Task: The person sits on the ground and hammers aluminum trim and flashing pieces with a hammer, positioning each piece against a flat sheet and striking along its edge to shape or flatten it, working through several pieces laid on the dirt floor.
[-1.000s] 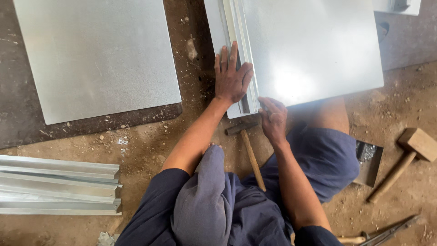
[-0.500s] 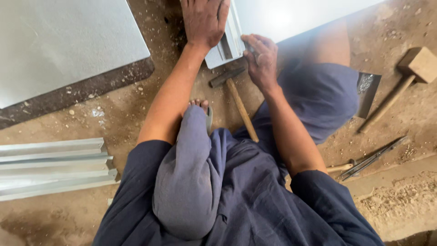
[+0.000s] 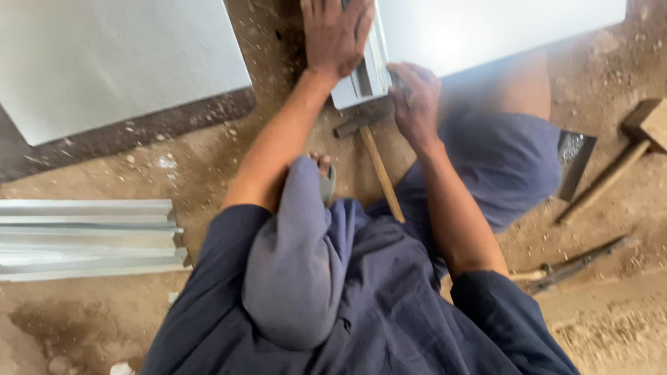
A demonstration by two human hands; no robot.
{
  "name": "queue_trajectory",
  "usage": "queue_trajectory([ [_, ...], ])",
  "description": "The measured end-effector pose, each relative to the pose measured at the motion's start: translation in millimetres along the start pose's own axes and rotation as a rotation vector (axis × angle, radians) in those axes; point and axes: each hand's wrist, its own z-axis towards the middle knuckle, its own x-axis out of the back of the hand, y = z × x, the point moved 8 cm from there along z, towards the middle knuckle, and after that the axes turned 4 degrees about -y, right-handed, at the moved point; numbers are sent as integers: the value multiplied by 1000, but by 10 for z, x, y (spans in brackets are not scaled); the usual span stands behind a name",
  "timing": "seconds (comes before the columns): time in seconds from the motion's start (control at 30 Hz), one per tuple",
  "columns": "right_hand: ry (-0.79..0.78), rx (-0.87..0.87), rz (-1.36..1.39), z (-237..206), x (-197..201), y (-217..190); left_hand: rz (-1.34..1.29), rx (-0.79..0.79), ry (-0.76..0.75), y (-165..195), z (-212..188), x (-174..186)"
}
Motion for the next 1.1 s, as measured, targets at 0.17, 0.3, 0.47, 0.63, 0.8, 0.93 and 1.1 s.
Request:
queue_trajectory([
  [0.17, -1, 88, -34, -12, -23, -25, 88, -181, 330, 167, -92, 246],
  [0.3, 21, 37, 18, 19, 2, 45, 27, -93, 110, 102, -42, 111],
  [0.47, 29, 123, -53, 57, 10, -32, 44, -252, 365, 233, -87, 333],
  [0.63, 24, -42, 52, 29, 86, 22, -54, -578, 160, 528, -583, 123],
  [0.8, 57, 62, -44, 53, 117, -102, 73, -641, 77, 643, -906, -2],
  [0.93, -29, -30, 132, 3, 135, 51, 96, -594, 82, 632, -967, 10],
  [1.1, 124, -246, 227, -267, 1139, 813, 76, -591, 149, 666, -859, 119],
])
